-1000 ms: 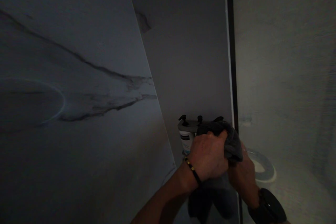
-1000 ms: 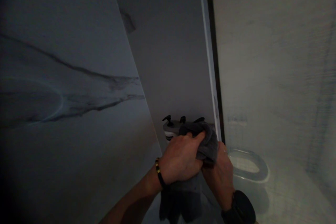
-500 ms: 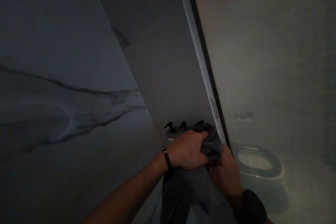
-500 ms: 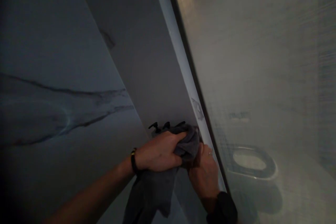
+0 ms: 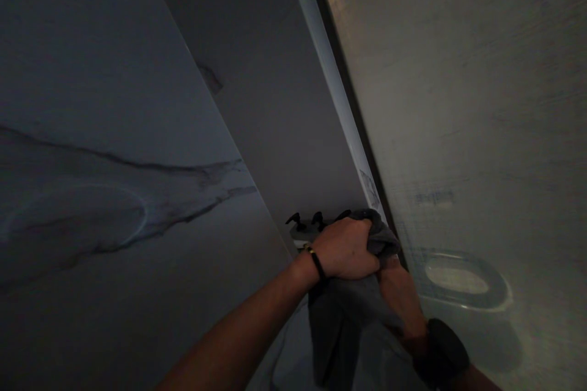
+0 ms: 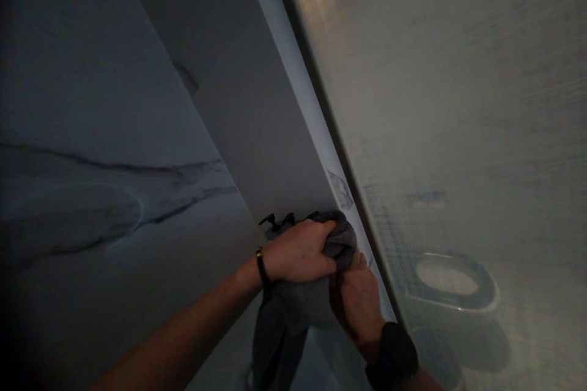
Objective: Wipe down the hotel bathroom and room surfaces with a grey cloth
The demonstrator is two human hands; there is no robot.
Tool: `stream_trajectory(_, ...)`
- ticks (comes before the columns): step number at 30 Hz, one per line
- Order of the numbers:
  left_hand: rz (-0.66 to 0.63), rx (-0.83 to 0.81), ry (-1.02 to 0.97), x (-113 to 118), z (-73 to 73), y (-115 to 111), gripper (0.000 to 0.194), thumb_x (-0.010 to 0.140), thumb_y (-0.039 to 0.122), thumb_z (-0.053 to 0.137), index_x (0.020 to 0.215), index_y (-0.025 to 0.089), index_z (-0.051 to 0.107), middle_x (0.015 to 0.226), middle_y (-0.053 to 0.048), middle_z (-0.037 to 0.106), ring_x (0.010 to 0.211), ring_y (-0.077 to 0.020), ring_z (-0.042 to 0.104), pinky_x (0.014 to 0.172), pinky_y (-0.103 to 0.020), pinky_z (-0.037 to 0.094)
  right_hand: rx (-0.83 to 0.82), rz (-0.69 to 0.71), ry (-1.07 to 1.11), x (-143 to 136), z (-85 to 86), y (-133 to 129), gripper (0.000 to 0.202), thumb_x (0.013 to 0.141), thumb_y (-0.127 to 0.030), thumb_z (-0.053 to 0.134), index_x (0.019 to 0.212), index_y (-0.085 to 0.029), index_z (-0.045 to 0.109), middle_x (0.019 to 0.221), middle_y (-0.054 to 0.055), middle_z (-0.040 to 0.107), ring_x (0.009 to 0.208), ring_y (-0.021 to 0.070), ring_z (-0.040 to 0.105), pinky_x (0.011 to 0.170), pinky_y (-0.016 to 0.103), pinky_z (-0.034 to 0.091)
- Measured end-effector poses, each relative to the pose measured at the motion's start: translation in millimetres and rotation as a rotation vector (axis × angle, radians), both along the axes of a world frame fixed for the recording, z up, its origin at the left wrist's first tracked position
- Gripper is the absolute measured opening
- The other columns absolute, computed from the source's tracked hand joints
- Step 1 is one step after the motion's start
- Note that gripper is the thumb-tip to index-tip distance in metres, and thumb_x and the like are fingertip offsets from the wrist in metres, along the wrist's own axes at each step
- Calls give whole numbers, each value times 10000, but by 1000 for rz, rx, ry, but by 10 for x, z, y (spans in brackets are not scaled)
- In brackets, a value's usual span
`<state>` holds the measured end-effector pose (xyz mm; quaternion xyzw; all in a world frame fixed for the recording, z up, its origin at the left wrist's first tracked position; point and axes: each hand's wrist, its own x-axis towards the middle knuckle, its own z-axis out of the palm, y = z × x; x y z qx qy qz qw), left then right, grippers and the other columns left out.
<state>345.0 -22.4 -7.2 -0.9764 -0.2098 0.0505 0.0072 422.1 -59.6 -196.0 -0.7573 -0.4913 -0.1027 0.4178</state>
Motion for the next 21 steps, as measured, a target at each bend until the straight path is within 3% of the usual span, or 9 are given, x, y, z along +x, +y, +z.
stream_trajectory(3, 0, 7, -34, -28, -28, -27, 289, 706, 293, 546, 963, 170, 597, 927, -105, 698, 802, -251, 667, 598, -291, 452, -18, 27, -5, 12, 43, -29, 168, 852, -83, 449, 976, -121, 555, 902, 116, 572, 798, 244, 574, 688, 338, 476)
stream_trajectory(7, 46, -92, -76, -408, -62, 8, 282, 713, 254, 555, 989, 212, 592, 932, -53, 703, 819, -221, 669, 626, -262, 449, -74, 41, -21, -17, 170, -89, 169, 837, -150, 582, 970, -144, 477, 926, 90, 532, 848, 267, 567, 693, 364, 492)
stream_trajectory(10, 141, -119, -111, -708, -101, 32, 259, 717, 218, 542, 968, 235, 606, 925, -30, 703, 833, -209, 665, 643, -251, 441, -113, 2, -93, -37, 205, -86, 219, 856, -201, 609, 972, -145, 432, 935, 93, 515, 868, 274, 563, 724, 381, 507)
stream_trajectory(13, 282, -142, -251, -861, -186, 5, 312, 706, 181, 521, 1009, 228, 583, 902, -20, 699, 788, -190, 652, 631, -247, 429, -110, -2, -95, -35, 172, -64, 332, 860, -315, 658, 997, -161, 397, 929, 74, 501, 838, 259, 571, 700, 367, 525)
stream_trajectory(17, 372, -144, -445, -801, -348, -2, 403, 707, 195, 522, 1108, 214, 550, 932, -28, 698, 796, -188, 645, 647, -256, 441, -116, -20, -142, -12, 121, -61, 371, 849, -342, 680, 982, -175, 376, 920, 66, 492, 812, 248, 577, 665, 349, 525)
stream_trajectory(21, 287, -136, -365, -544, -387, 171, 451, 707, 262, 558, 1156, 222, 559, 957, -43, 706, 819, -208, 661, 658, -272, 464, -127, -18, -147, 3, 115, -73, 359, 854, -338, 671, 978, -173, 377, 910, 60, 497, 789, 235, 587, 642, 329, 514)
